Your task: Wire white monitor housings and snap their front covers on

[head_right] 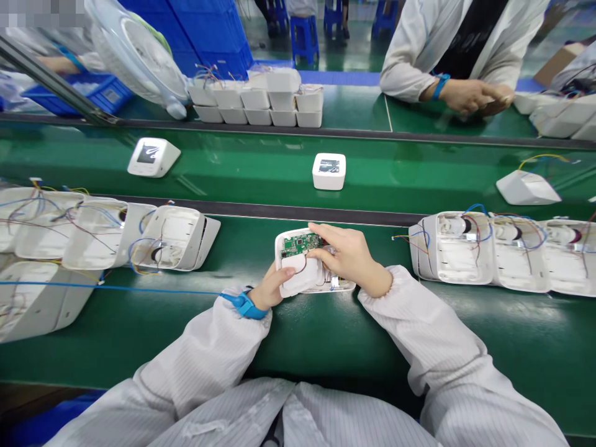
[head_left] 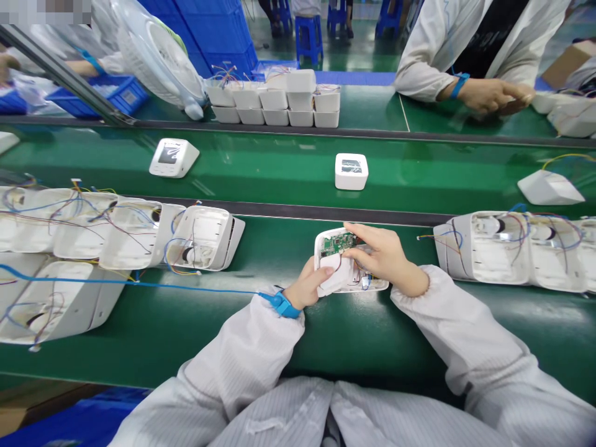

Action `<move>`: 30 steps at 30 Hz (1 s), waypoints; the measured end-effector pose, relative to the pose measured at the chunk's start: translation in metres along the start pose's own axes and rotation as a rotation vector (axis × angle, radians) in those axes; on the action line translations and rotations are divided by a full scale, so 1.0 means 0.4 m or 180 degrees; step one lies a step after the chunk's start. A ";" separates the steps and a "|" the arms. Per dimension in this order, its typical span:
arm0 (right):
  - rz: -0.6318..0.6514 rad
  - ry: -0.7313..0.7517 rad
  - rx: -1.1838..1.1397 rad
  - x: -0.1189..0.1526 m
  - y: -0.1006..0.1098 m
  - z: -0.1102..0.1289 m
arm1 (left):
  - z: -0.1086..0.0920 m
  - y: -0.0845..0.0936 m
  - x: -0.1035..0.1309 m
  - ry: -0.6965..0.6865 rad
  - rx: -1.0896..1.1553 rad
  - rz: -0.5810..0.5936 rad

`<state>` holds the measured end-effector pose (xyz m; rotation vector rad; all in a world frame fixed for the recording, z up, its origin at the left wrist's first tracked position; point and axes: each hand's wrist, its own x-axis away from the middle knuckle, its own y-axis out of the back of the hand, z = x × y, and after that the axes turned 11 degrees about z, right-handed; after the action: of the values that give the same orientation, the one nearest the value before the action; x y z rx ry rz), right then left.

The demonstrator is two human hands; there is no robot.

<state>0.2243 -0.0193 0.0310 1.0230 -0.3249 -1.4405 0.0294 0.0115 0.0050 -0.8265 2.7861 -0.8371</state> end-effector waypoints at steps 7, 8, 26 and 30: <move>0.0511 -0.0320 -0.0636 -0.021 0.037 0.001 | 0.028 0.034 -0.008 -0.0430 -0.0647 0.0088; 0.0523 -0.0313 -0.0682 -0.023 0.046 0.008 | 0.032 0.042 -0.012 -0.0635 -0.0858 0.0080; 0.0829 0.1329 0.1110 -0.022 0.019 0.055 | -0.002 0.012 -0.025 -0.0270 -0.4032 -0.0210; 0.0447 0.0814 0.0603 -0.033 0.061 0.024 | 0.004 0.025 -0.029 -0.0646 -0.3707 -0.0267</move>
<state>0.2311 -0.0154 0.0591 1.2974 -0.3436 -1.1533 0.0350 0.0239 -0.0021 -1.0249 2.8656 0.9549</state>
